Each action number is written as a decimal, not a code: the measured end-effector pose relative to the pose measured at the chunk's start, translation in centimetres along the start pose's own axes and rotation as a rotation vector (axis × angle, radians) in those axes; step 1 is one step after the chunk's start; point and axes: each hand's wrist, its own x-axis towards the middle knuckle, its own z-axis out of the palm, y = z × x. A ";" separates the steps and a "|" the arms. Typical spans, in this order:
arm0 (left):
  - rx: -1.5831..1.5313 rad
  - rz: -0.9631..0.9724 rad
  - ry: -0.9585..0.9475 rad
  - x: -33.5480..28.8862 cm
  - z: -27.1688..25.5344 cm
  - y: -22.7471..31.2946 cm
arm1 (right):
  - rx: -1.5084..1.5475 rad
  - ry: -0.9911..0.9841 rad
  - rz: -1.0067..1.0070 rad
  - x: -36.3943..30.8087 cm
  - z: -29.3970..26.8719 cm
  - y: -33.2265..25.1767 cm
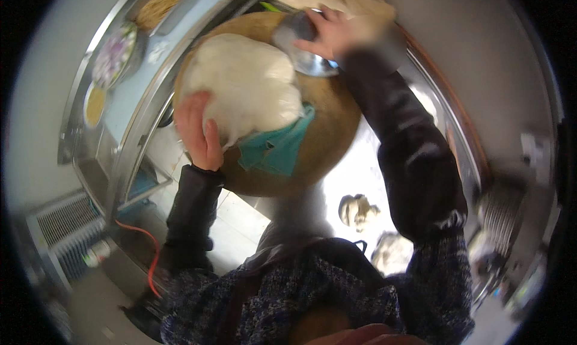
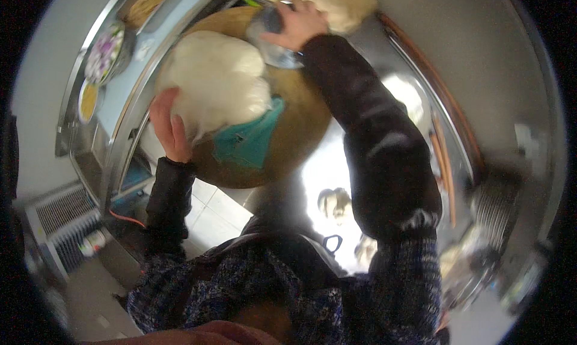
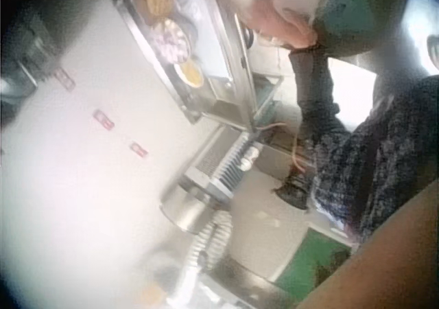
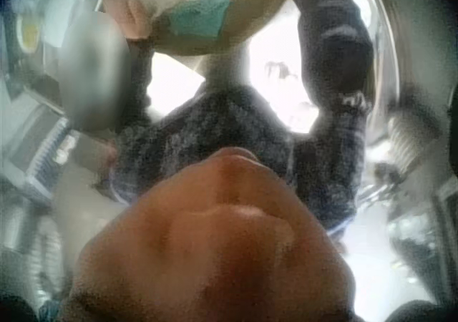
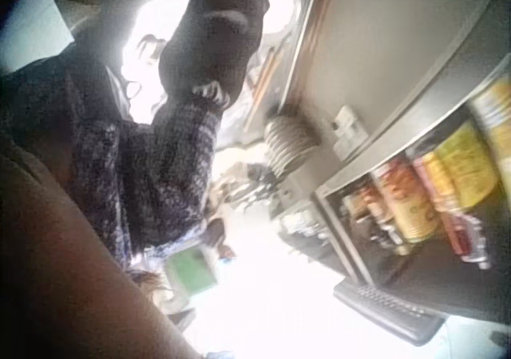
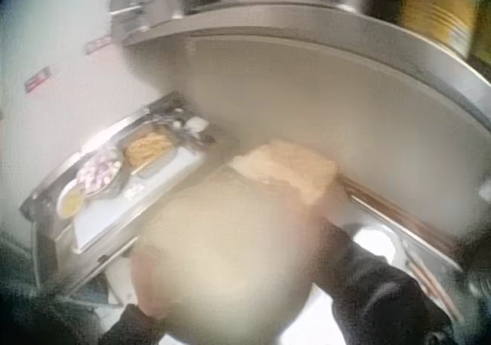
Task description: The person portions dough from a larger mass, weighs small pieces, and rolls each piece flat with a rolling pin on a floured metal countertop. The person repeatedly flattens and turns the dough to achieve an even circular shape.
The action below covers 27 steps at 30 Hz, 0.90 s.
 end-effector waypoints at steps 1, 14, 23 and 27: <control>0.271 0.113 -0.107 0.1 1.1 0.1 | 0.094 -0.032 -0.001 -0.9 -0.6 -0.4; 0.475 0.299 -0.232 -6.9 5.9 6.3 | 0.168 0.557 1.039 -61.7 -12.3 -5.0; -0.776 0.504 -1.231 -29.1 18.1 34.3 | 0.290 0.391 1.900 -85.8 -7.4 4.9; -0.506 0.743 -1.342 -34.5 21.5 38.9 | 0.590 0.688 1.448 -81.7 -7.6 3.1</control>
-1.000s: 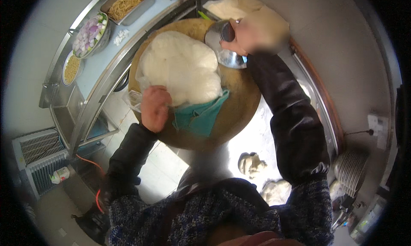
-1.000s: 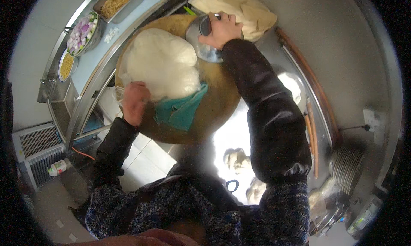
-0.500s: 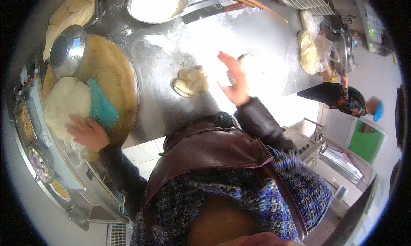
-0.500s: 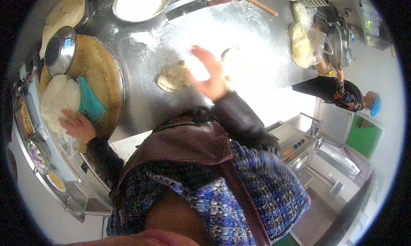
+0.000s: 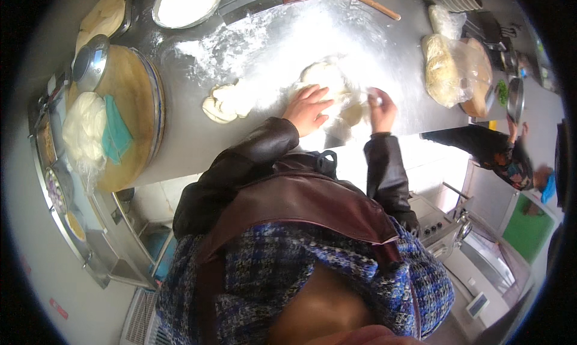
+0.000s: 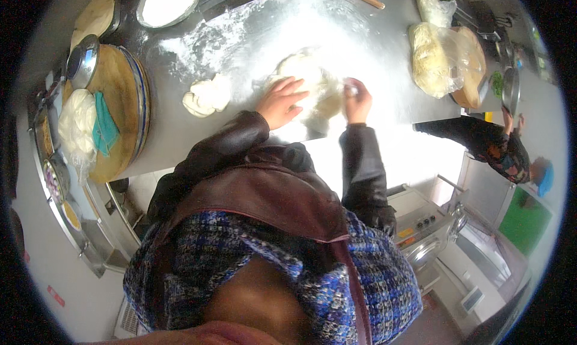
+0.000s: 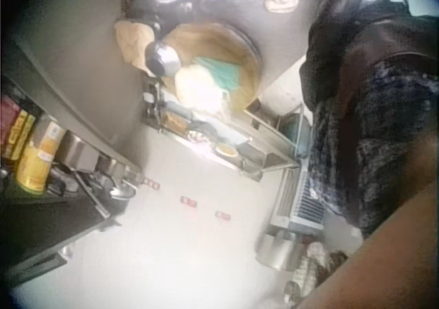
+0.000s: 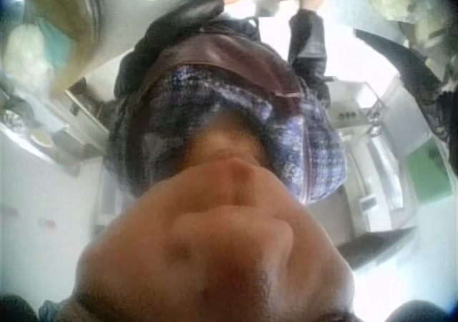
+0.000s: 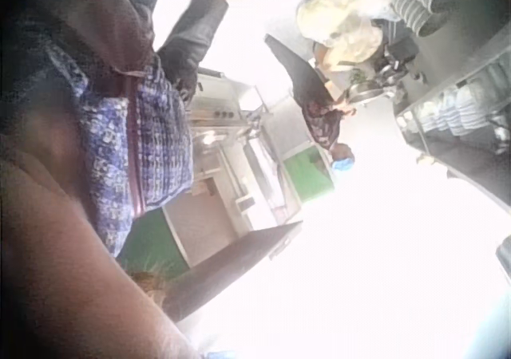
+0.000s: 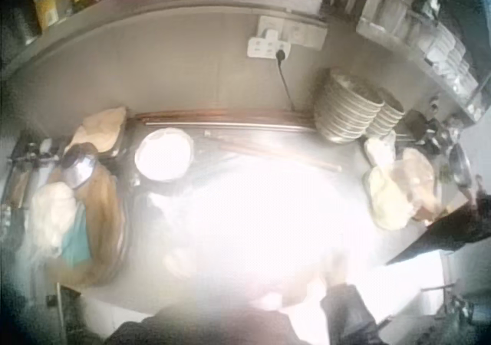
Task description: The person portions dough from a larger mass, weighs small pieces, and rolls each piece flat with a rolling pin on a floured metal countertop. The person repeatedly flattens and turns the dough to achieve an even circular shape.
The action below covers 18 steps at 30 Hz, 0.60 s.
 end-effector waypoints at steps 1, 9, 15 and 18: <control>-0.015 -0.047 -0.072 0.9 0.1 -0.3 | 0.008 -0.048 -0.237 -1.7 2.3 -1.4; 0.316 -0.529 0.095 1.6 1.1 1.4 | -0.496 -0.686 -0.916 -8.3 7.3 -6.2; -0.069 -0.770 0.299 0.4 3.6 -0.8 | -0.184 -0.166 -0.223 -3.3 -0.8 0.9; -0.266 -0.775 0.181 0.5 3.3 -2.5 | -0.161 -0.423 -0.137 -1.8 -0.7 6.1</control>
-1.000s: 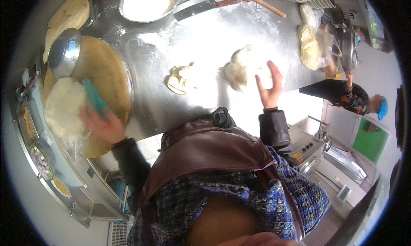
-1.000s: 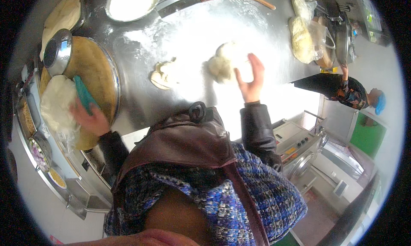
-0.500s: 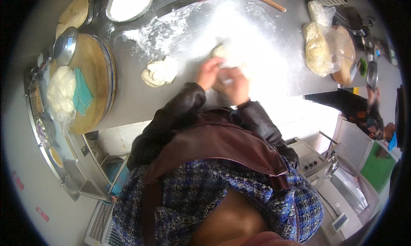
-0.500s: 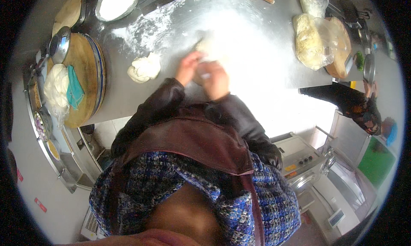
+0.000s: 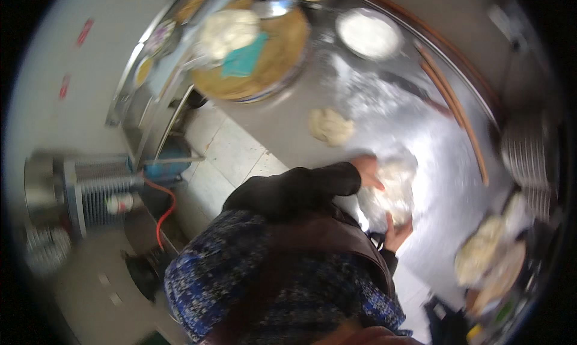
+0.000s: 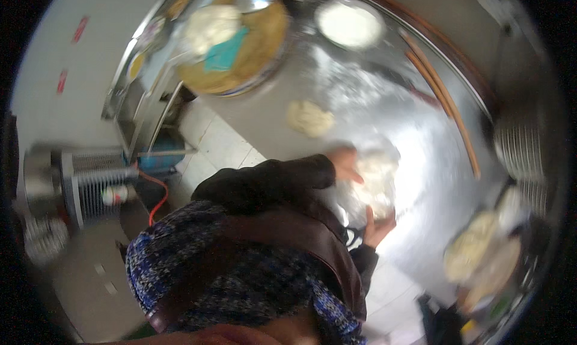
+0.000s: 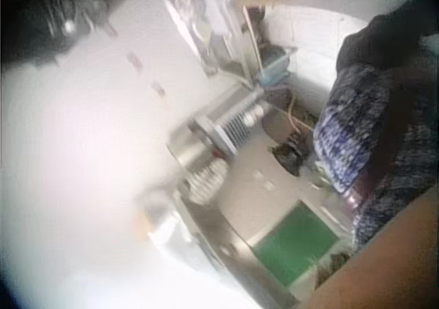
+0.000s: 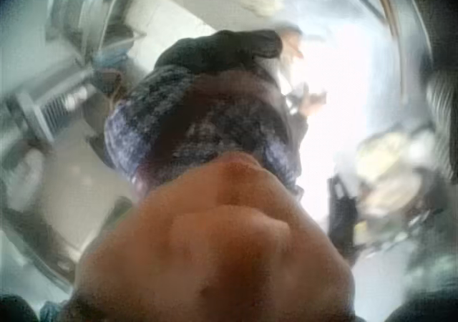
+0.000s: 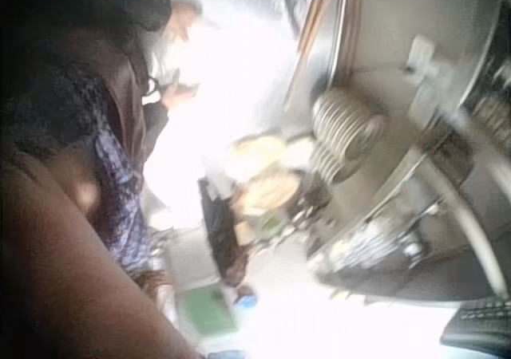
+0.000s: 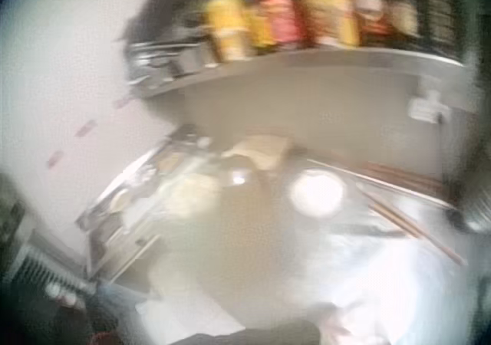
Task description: The person portions dough from a larger mass, weighs small pieces, and rolls each piece flat with a rolling pin on a floured metal countertop. The person repeatedly flattens and turns the dough to achieve an even circular shape.
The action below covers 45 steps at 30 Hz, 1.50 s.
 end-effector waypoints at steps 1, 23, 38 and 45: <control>-0.120 -0.074 -0.093 0.0 -0.1 -0.2 | 0.101 0.022 0.044 0.2 0.6 0.9; -0.422 0.113 1.430 -17.6 -51.7 -23.0 | 0.454 -0.560 -0.958 15.6 41.9 -59.8; 0.615 -0.088 1.308 -15.1 -42.0 -32.4 | -0.312 -0.083 -1.529 5.2 50.1 -54.8; 0.384 0.033 1.377 -16.7 -38.4 -26.0 | 0.032 -0.170 -1.104 1.1 35.5 -40.2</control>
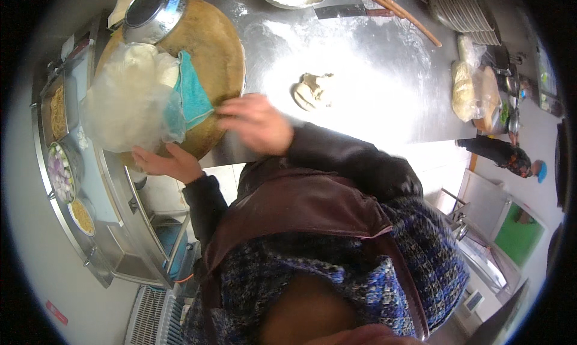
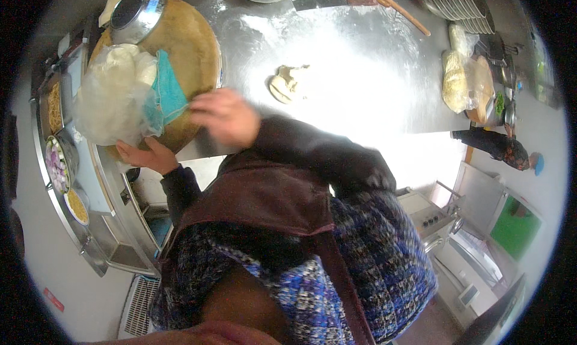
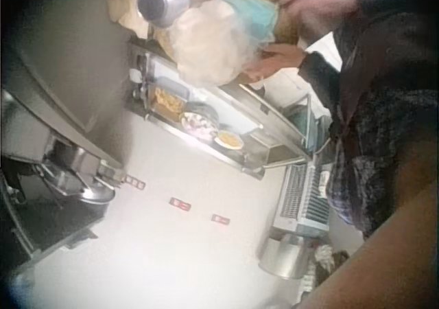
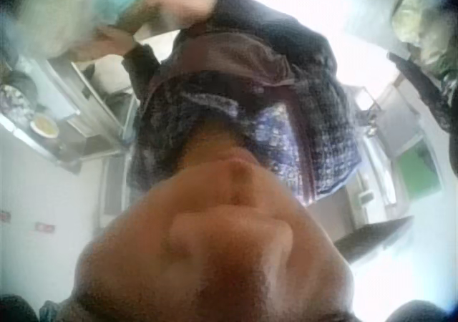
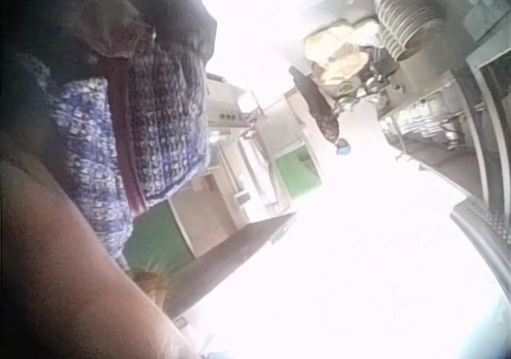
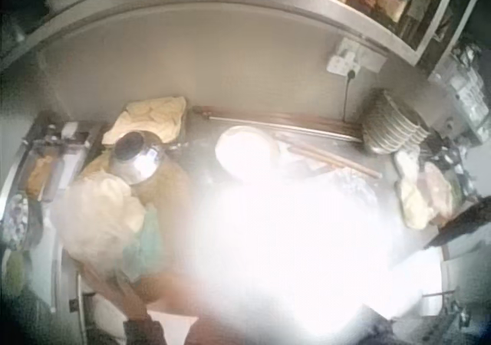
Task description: The person portions dough from a larger mass, weighs small pieces, and rolls each piece flat with a rolling pin on a floured metal countertop. The person repeatedly flattens and turns the dough to achieve an even circular shape.
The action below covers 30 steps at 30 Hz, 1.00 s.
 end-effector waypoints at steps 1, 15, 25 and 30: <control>-0.089 0.060 0.073 -0.6 -0.8 2.1 | 0.019 0.017 0.195 -2.7 -2.9 0.8; -0.478 -0.181 -1.607 -8.6 13.7 21.4 | 0.038 0.174 1.180 -12.7 -11.1 13.1; -1.065 -0.255 -1.650 -22.7 13.4 32.3 | 0.691 0.611 1.323 -22.7 -24.0 10.8; -0.752 0.063 -1.352 -26.7 15.1 33.2 | -0.466 0.227 0.969 -24.8 -20.9 11.7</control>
